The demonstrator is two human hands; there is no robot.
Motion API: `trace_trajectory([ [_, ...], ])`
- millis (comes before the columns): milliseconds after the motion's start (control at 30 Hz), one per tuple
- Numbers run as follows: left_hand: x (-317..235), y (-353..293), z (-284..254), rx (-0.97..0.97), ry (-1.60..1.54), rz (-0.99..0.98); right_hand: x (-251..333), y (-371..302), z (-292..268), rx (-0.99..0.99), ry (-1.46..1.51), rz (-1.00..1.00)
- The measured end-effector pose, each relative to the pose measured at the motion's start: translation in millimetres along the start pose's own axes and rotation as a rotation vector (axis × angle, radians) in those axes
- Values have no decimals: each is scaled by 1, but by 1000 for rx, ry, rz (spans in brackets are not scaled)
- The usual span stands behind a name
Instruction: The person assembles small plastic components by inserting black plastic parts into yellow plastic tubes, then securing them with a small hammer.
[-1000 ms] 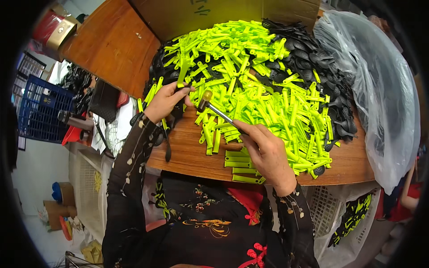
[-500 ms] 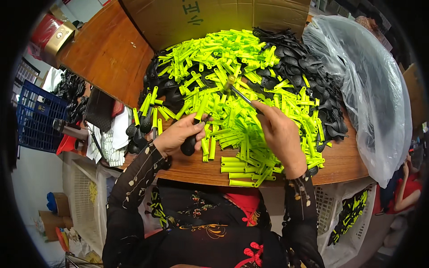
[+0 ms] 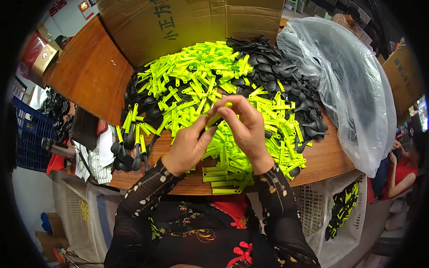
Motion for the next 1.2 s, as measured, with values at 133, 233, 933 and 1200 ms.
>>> trace_trajectory([
  [133,-15,6,-10,-20,66,53,1,0,1,-106,180,8],
  [233,13,8,2,77,-170,-5,-30,-2,5,12,326,147],
  [933,34,-44,5,124,-643,-250,-40,-36,1,-169,270,175],
  [1200,42,-58,-2,118,-817,-359,-66,-42,18,-122,459,388],
])
Point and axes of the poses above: each hand's wrist, its own y-axis towards the middle knuckle, its own z-axis out of the palm, x = y × z, the point moved 10 cm from there along y, towards the middle knuckle, and after that the axes turned 6 degrees about -y, right-handed, at the moved point
